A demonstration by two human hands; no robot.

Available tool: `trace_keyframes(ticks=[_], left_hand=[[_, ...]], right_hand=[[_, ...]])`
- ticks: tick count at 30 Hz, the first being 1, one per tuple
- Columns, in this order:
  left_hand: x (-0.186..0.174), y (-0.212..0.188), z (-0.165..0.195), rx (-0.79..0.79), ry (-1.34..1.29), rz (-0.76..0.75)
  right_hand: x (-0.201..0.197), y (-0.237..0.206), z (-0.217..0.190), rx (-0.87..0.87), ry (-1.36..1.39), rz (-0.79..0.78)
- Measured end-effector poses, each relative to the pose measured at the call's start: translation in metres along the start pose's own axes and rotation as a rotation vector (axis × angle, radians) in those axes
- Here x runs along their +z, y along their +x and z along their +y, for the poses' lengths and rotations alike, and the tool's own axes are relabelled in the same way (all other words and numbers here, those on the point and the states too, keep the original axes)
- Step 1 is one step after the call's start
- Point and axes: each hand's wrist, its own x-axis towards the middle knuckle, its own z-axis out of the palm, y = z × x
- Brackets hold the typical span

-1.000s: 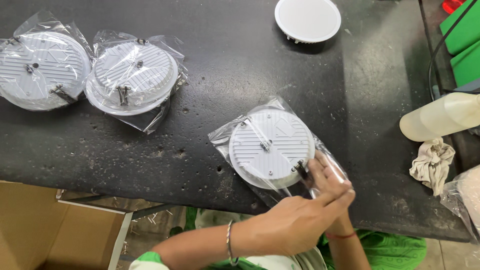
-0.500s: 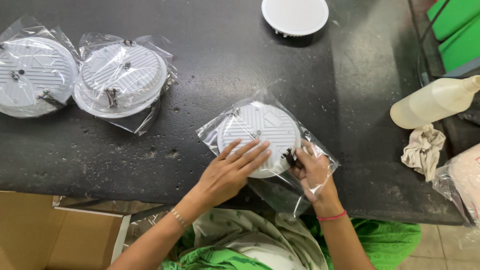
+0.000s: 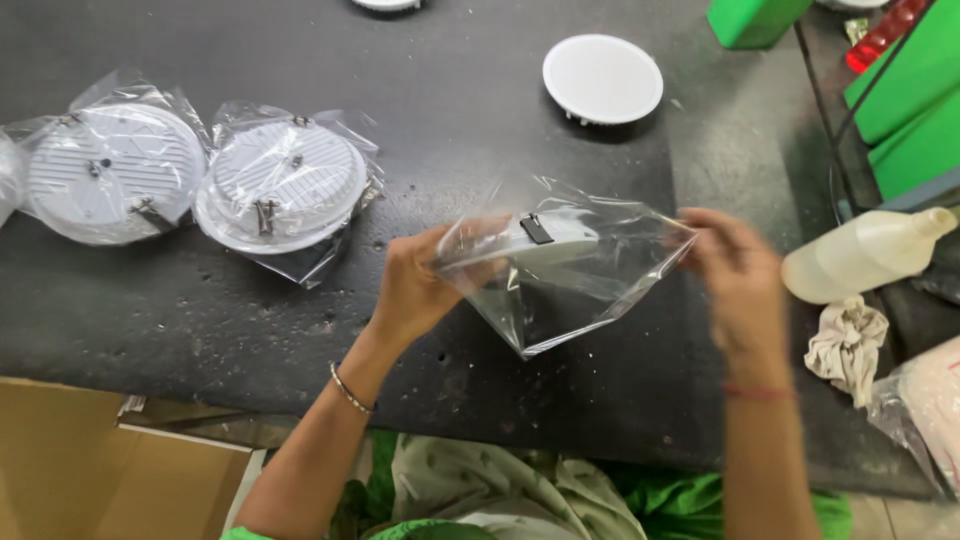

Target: The person wipes the surface of white circular LED light fixtures with a cloth, then places each fixture into a clear plastic bag and seals it. The person repeats this process for multiple units, stacking the packaged items on the table.

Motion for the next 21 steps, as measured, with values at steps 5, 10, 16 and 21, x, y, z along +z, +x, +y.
trace_keyframes(ticks=[5,10,16,21], left_hand=[[-0.003,0.018,0.002,0.001,-0.113,-0.019],[-0.002,0.019,0.007,0.003,-0.027,-0.036],[-0.005,0.022,0.017,-0.054,-0.028,-0.012],[-0.007,0.024,0.040,0.215,0.136,0.055]], right_hand=[[0.047,0.032,0.000,-0.039,-0.055,-0.430],[0.065,0.044,-0.034,-0.139,-0.152,-0.678],[0.067,0.041,-0.062,-0.350,-0.323,-0.755],[0.072,0.039,-0.075,-0.563,-0.406,-0.807]])
